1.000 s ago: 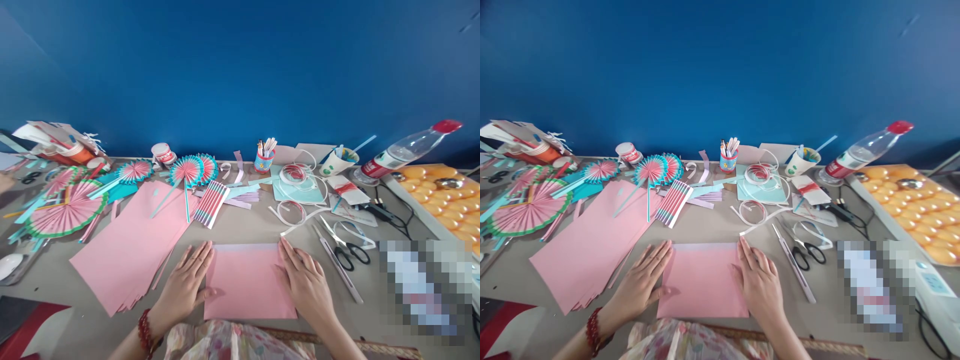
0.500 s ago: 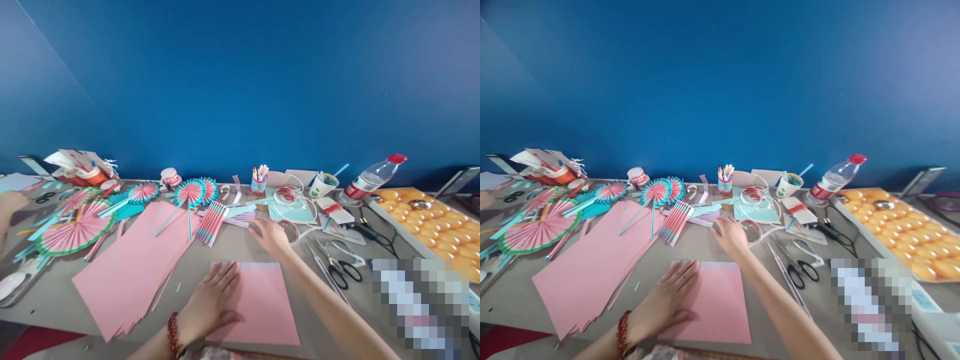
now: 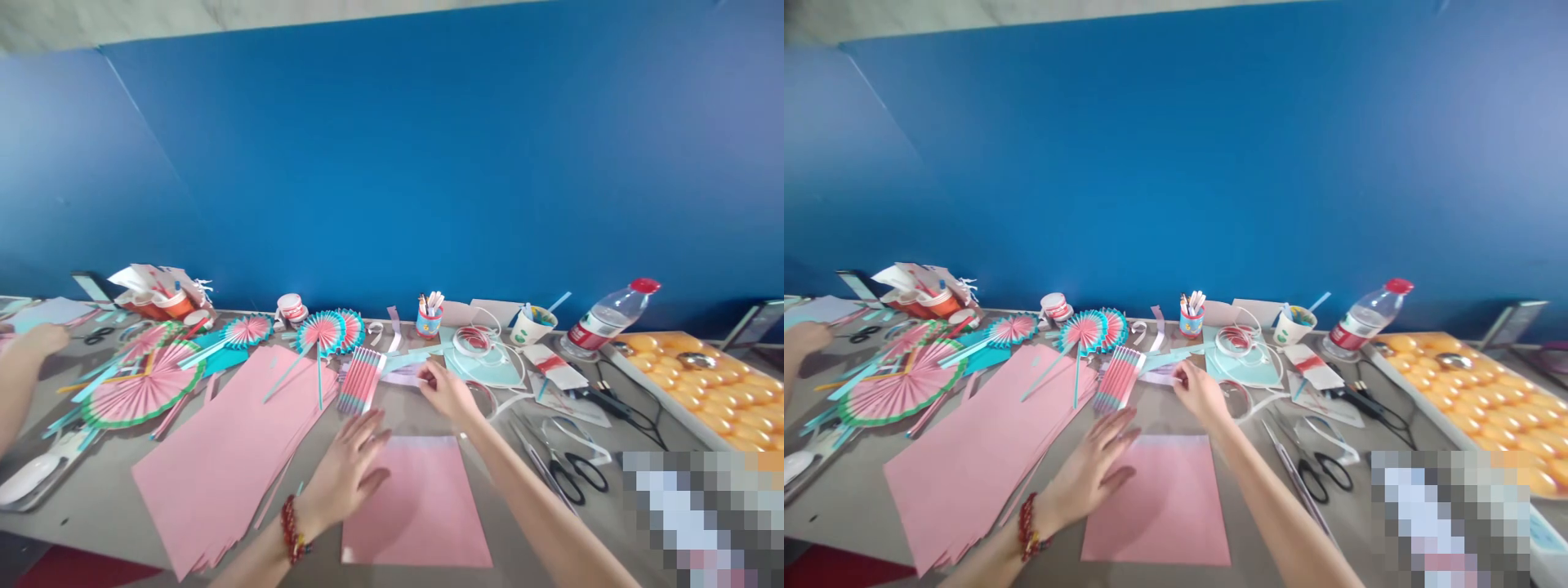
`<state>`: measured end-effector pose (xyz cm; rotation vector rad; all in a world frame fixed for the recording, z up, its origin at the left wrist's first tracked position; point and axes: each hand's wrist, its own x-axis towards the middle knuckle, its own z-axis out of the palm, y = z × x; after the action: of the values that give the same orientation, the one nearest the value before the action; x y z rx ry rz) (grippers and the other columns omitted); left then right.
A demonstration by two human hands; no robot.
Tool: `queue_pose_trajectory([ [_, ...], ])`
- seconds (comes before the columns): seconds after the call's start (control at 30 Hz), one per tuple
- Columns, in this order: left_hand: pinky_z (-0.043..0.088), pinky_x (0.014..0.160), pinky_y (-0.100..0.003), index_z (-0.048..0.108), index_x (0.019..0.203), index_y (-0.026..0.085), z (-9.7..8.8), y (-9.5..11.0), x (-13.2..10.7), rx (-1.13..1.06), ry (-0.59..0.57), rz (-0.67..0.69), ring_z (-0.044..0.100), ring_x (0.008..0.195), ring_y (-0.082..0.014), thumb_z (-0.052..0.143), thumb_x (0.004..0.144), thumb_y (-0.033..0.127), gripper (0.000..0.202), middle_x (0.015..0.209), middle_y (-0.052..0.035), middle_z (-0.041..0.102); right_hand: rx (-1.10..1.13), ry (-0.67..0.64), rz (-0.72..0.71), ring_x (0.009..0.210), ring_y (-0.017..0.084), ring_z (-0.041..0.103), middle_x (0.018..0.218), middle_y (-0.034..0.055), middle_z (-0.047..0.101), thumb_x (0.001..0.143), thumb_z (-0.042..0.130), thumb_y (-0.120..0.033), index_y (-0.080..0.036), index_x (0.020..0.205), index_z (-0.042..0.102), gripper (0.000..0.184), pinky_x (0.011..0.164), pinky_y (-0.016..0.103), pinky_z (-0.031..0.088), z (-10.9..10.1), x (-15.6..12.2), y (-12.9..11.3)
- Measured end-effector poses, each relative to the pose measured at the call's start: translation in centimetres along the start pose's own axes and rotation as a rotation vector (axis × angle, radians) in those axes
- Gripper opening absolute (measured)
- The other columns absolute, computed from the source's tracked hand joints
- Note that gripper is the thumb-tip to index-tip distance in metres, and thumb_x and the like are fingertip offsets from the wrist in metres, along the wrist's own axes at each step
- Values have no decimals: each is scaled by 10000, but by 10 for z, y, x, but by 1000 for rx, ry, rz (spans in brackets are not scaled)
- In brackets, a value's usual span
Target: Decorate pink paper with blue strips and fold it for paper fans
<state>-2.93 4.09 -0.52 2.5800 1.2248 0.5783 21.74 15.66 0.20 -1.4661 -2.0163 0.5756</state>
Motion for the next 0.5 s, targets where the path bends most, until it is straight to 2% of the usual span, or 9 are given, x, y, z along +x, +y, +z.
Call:
queue_pose_trajectory([
  [0.1, 439, 1081, -455, 513, 1307, 198, -11, -6, 20, -42, 147, -51, 446, 1347, -256, 519, 935, 237, 374, 1457, -126, 462, 89, 34, 10, 685, 164, 569, 784, 13, 648, 778, 475, -222, -207, 871, 604, 160, 644, 280, 419, -27, -2, -9],
  [0.23, 432, 1077, -460, 428, 1392, 200, -20, -3, 51, -78, 259, -9, 430, 1357, -261, 501, 954, 263, 449, 1474, -133, 443, 221, 17, -17, 696, 156, 574, 768, 15, 641, 810, 460, -258, -195, 857, 617, 176, 643, 273, 436, -61, -7, -32],
  [0.33, 456, 1037, -446, 407, 1415, 195, -22, 9, 71, -124, 362, 8, 498, 1291, -270, 553, 940, 343, 518, 1414, -136, 516, 498, -20, 11, 712, 148, 564, 788, 18, 626, 833, 531, -311, -188, 875, 615, 155, 638, 262, 442, -75, -19, -57],
  [0.4, 480, 976, -438, 471, 1377, 192, -23, 17, 81, -164, 421, -4, 564, 1198, -284, 593, 917, 367, 508, 1303, -134, 610, 649, -39, 37, 705, 136, 551, 772, 9, 608, 829, 585, -322, -188, 873, 621, 145, 652, 257, 444, -78, -27, -71],
  [0.43, 494, 927, -423, 541, 1317, 189, -24, 21, 84, -195, 436, -19, 604, 1119, -284, 596, 913, 360, 441, 1210, -129, 661, 697, -40, 48, 696, 129, 546, 763, 3, 600, 831, 605, -329, -191, 873, 621, 145, 655, 254, 445, -78, -31, -77],
  [0.5, 504, 792, -362, 682, 1110, 185, -26, 28, 87, -302, 418, -74, 649, 904, -251, 561, 926, 331, 264, 970, -105, 720, 769, -32, 49, 695, 126, 556, 786, 7, 611, 847, 623, -362, -197, 918, 616, 180, 669, 260, 459, -75, -36, -86],
])
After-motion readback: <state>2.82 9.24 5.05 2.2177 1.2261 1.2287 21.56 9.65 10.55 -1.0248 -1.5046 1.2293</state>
